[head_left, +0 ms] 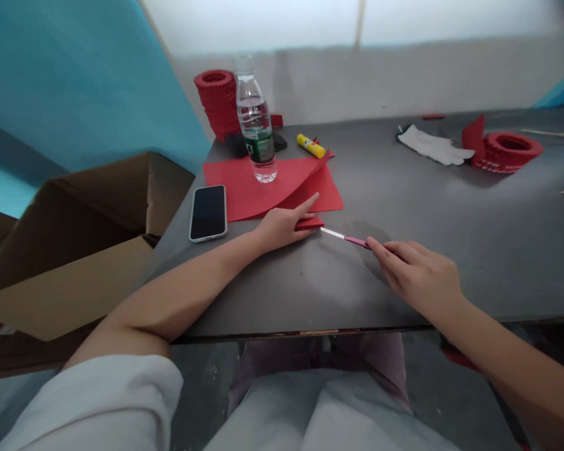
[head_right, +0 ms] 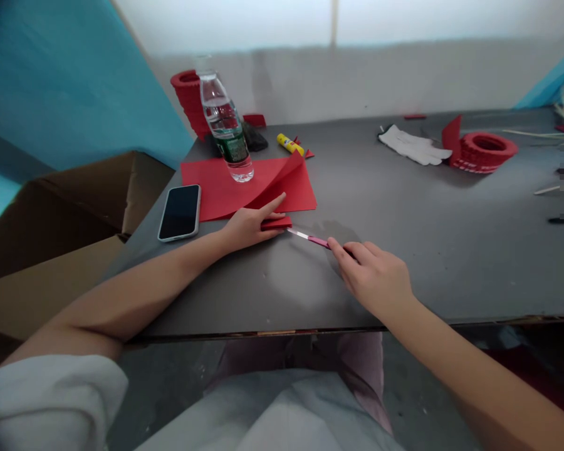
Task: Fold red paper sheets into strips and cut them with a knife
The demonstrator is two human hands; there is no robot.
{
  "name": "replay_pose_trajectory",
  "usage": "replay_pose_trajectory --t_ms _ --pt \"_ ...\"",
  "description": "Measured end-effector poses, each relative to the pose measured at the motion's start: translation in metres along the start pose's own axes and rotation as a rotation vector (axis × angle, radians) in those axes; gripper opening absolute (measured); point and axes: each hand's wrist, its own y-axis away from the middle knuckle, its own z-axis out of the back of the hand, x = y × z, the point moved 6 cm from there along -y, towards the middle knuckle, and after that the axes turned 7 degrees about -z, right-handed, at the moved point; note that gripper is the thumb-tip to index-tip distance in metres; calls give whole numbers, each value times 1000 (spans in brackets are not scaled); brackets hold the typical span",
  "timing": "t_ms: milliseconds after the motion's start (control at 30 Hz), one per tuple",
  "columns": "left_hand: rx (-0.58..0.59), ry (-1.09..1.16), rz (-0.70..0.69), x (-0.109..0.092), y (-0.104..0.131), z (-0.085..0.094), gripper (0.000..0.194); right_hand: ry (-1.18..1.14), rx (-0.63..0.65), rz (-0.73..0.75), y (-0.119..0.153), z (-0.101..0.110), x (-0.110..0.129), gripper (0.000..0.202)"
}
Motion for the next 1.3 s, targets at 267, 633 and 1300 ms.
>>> replay_pose_trajectory --t_ms 267,633,1300 --pt "3 28 35 0 1 1 77 -3 -37 -11 1 -3 -1 32" --pt "19 1 30 1 0 -1 78 15 7 -7 3 -6 -2 33" --pt "10 12 26 0 0 -1 76 28 -19 -5 0 -7 -1 31"
